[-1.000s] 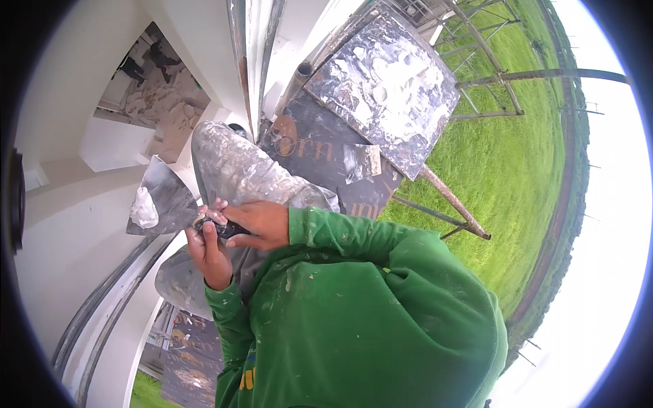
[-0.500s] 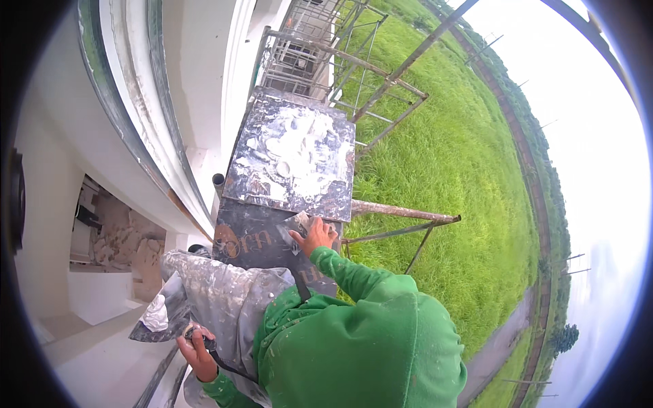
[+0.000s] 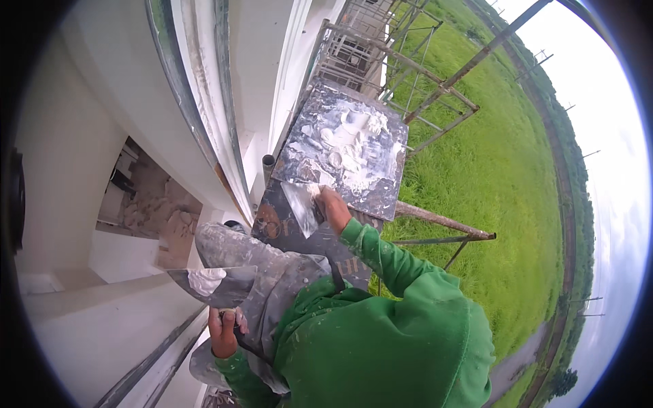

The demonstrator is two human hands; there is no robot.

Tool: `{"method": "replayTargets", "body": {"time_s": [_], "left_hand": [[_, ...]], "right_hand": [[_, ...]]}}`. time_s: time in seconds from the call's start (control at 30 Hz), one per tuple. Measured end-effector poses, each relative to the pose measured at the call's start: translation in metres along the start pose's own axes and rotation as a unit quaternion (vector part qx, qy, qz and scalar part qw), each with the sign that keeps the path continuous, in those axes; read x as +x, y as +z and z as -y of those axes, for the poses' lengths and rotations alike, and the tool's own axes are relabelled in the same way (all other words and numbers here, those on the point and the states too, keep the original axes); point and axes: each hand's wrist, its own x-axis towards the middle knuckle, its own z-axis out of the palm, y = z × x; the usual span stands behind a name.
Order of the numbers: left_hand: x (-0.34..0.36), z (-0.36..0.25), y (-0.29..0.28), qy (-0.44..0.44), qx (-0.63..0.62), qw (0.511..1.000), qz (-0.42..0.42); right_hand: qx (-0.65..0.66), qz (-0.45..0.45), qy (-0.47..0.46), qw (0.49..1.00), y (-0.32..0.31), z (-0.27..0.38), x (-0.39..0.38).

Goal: The person applies plaster to a vertical wall surface using a trowel and a smaller finishing tool. They repeatedly scoop plaster from a hawk, spread it along a vertical joint, and smooth the surface. The work is performed on scaffolding with a green field visible in the background.

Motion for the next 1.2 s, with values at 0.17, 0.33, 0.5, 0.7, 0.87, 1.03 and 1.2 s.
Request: {"method": "replayTargets", "body": {"time_s": [0.17, 0.33, 0.5, 0.7, 0.87, 1.03, 1.2], "left_hand": [[-0.002, -0.007, -0.003, -0.025, 0.065, 0.989, 0.13], [0.017, -0.029, 0.002, -0.03, 0.027, 0.974, 0.225], [0.014, -0.056, -0.012, 0.005, 0.07, 0.973, 0.22], [-0.011, -0.067, -0.02, -0.019, 0.211, 0.977, 0.035], [-0.022, -0.082, -0.007, -0.039, 0.198, 0.976, -0.076], [-0.03, -0.091, 0.003, 0.026, 0.255, 0.959, -0.121], [-0.051, -0.092, 0.015, 0.071, 0.268, 0.936, -0.216]], "right_hand": [[0.425, 0.363, 0.273, 0.783, 0.078, 0.058, -0.029], [0.292, 0.479, 0.228, 0.795, 0.127, 0.061, -0.057], [0.0, 0.453, 0.037, 0.891, 0.126, 0.05, -0.068], [-0.13, 0.131, -0.112, 0.976, 0.091, 0.092, -0.026], [-0.441, 0.168, -0.551, 0.689, 0.138, 0.156, -0.075], [-0.446, 0.192, -0.757, 0.438, 0.165, 0.15, -0.085], [-0.48, 0.312, -0.713, 0.404, 0.191, 0.154, -0.083]]}}
